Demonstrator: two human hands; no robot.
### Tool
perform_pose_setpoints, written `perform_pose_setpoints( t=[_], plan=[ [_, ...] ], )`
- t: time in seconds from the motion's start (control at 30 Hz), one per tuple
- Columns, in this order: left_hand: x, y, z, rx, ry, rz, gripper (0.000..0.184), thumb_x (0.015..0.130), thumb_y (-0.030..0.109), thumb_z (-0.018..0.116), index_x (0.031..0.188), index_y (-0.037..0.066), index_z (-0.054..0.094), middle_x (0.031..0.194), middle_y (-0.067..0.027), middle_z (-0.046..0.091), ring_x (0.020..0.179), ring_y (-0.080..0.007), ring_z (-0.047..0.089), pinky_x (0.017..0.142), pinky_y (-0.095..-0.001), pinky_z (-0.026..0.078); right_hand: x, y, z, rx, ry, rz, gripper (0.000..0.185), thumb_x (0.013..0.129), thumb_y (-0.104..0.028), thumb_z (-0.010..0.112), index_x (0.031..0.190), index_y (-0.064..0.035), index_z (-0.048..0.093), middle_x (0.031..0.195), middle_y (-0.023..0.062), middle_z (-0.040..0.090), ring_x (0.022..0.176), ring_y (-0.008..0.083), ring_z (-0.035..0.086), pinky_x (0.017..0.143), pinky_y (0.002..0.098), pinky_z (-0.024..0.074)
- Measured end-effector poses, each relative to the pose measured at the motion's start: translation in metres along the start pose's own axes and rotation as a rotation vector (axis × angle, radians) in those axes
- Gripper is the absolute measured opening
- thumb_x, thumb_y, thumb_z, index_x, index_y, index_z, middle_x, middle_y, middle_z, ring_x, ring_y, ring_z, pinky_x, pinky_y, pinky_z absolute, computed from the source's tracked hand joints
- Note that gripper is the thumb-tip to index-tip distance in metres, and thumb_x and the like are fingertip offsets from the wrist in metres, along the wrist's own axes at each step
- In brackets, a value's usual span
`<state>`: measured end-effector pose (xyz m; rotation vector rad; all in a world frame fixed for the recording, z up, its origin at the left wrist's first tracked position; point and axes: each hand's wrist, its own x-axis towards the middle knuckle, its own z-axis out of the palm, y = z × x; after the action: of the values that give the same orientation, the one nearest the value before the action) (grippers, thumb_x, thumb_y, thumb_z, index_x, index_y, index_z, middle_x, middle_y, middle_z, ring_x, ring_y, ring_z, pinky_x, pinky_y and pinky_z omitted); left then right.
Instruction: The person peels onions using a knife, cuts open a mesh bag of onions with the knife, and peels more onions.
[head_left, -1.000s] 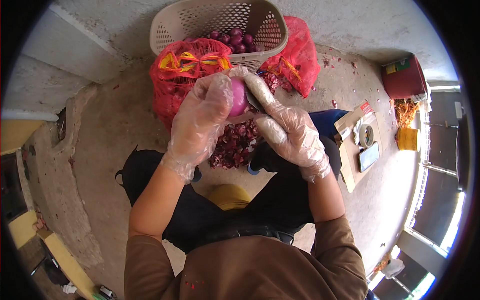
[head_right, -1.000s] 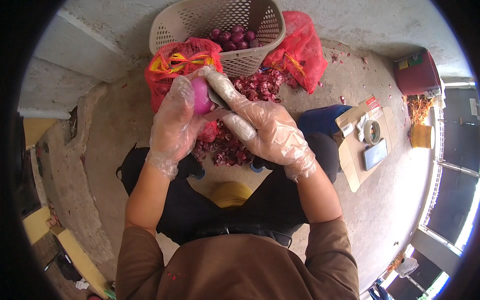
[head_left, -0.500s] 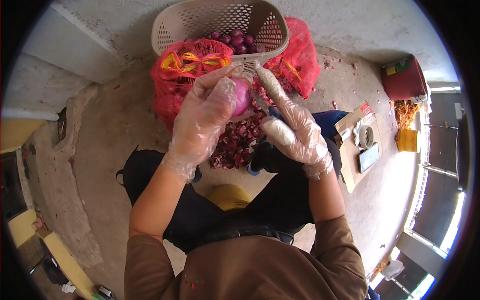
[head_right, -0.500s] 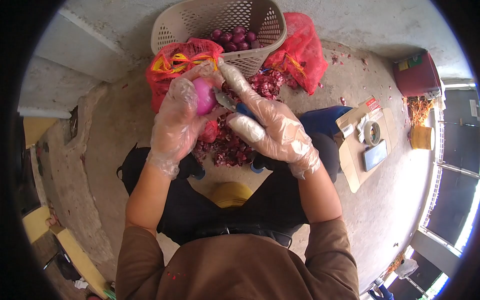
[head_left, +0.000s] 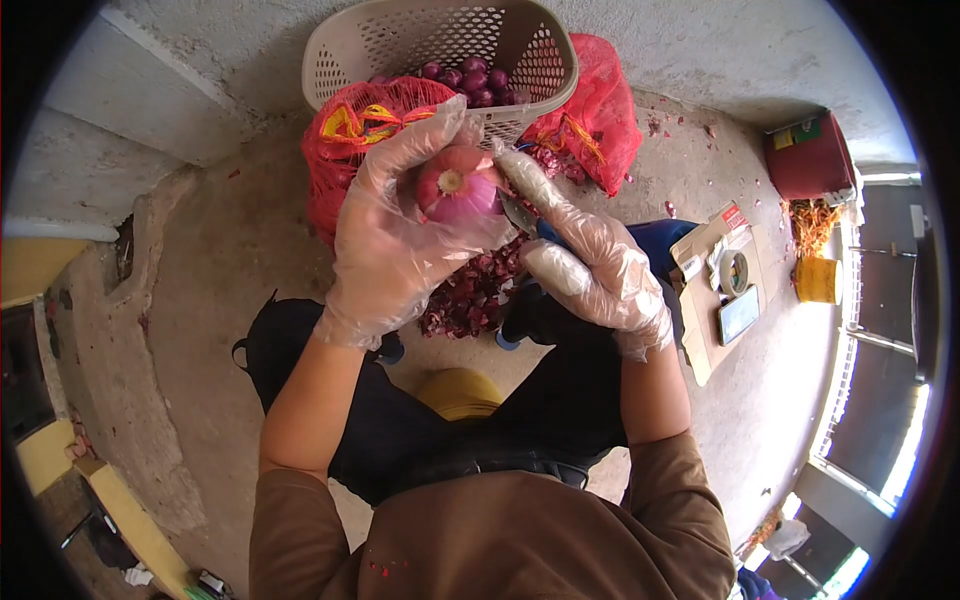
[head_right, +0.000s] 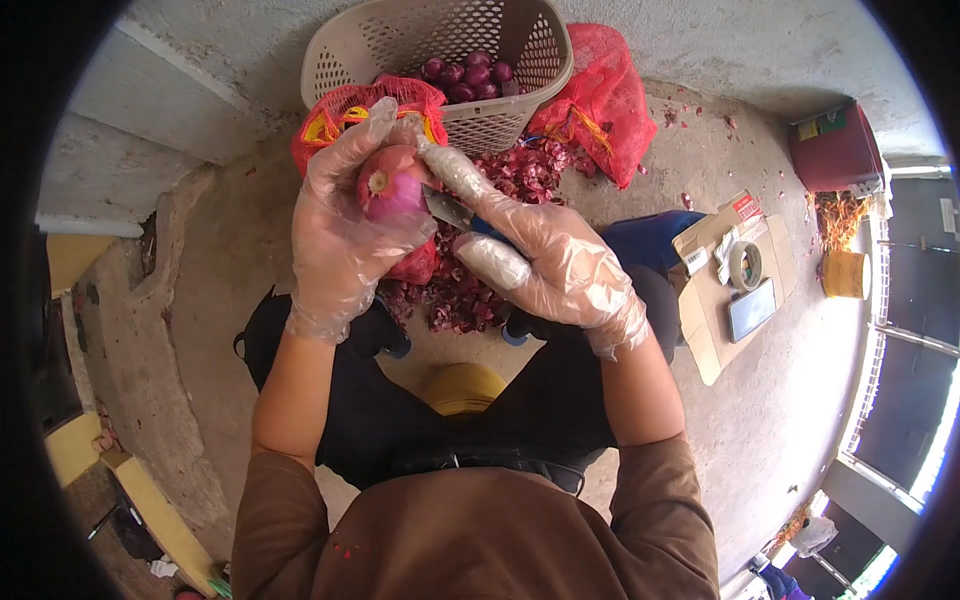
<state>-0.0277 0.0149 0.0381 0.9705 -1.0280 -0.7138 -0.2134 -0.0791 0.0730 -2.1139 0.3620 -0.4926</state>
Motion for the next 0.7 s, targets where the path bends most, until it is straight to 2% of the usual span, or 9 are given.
perform_pose_setpoints(
  t=[0.1,0.2,0.3,0.5,0.6,0.7],
  plan=[
    [0.0,0.0,-0.001,0.002,-0.026,0.023,0.071,0.073,-0.008,0.081,0.135,0.003,0.049,0.138,-0.0137,0.055,0.128,-0.023,0.054,0.111,-0.04,0.044,-0.001,-0.003,0.0,-0.015,0.006,0.013,0.061,0.096,-0.015,0.06,0.152,-0.0095,0.037,0.138,0.018,0.057,0.124,0.0356,0.057,0.1,0.037,0.048],
    [-0.001,0.001,0.001,-0.031,-0.02,0.07,0.068,0.076,-0.009,0.08,0.136,0.003,0.05,0.127,-0.0098,0.059,0.114,-0.0155,0.059,0.103,-0.0339,0.05,0.0,-0.002,0.002,-0.006,0.009,0.012,0.061,0.096,-0.015,0.059,0.152,-0.0102,0.037,0.134,0.0185,0.06,0.118,0.0354,0.061,0.097,0.036,0.0495],
    [-0.001,0.002,0.0,-0.052,-0.043,0.077,0.07,0.074,-0.01,0.081,0.135,0.002,0.05,0.128,-0.0108,0.059,0.115,-0.0172,0.059,0.103,-0.0348,0.05,0.002,-0.003,0.004,-0.006,0.031,0.053,0.059,0.096,-0.014,0.059,0.152,-0.0106,0.038,0.131,0.0187,0.061,0.115,0.036,0.063,0.095,0.0354,0.0503],
    [-0.004,0.006,0.008,-0.168,-0.064,-0.006,0.07,0.074,-0.01,0.08,0.135,0.001,0.047,0.133,-0.0133,0.055,0.121,-0.0196,0.056,0.105,-0.0374,0.049,0.001,0.0,0.004,0.008,0.077,0.057,0.057,0.097,-0.016,0.058,0.151,-0.0101,0.04,0.134,0.0184,0.06,0.121,0.0365,0.059,0.098,0.037,0.0481],
    [-0.004,0.002,0.001,-0.153,-0.074,-0.032,0.063,0.08,-0.004,0.078,0.134,0.001,0.046,0.134,-0.0139,0.055,0.122,-0.0202,0.055,0.103,-0.0385,0.05,0.0,-0.007,-0.004,0.02,-0.003,0.124,0.059,0.097,-0.017,0.058,0.152,-0.0096,0.038,0.136,0.0185,0.058,0.125,0.0353,0.057,0.1,0.0372,0.0467],
    [-0.003,0.005,-0.005,-0.403,0.055,-0.353,0.06,0.084,0.007,0.079,0.134,0.002,0.046,0.135,-0.0134,0.053,0.122,-0.0201,0.055,0.1,-0.0396,0.053,0.0,-0.009,-0.006,0.021,-0.002,0.143,0.064,0.096,-0.018,0.06,0.153,-0.0086,0.035,0.136,0.0203,0.058,0.125,0.0364,0.057,0.1,0.0375,0.0466]
  ],
)
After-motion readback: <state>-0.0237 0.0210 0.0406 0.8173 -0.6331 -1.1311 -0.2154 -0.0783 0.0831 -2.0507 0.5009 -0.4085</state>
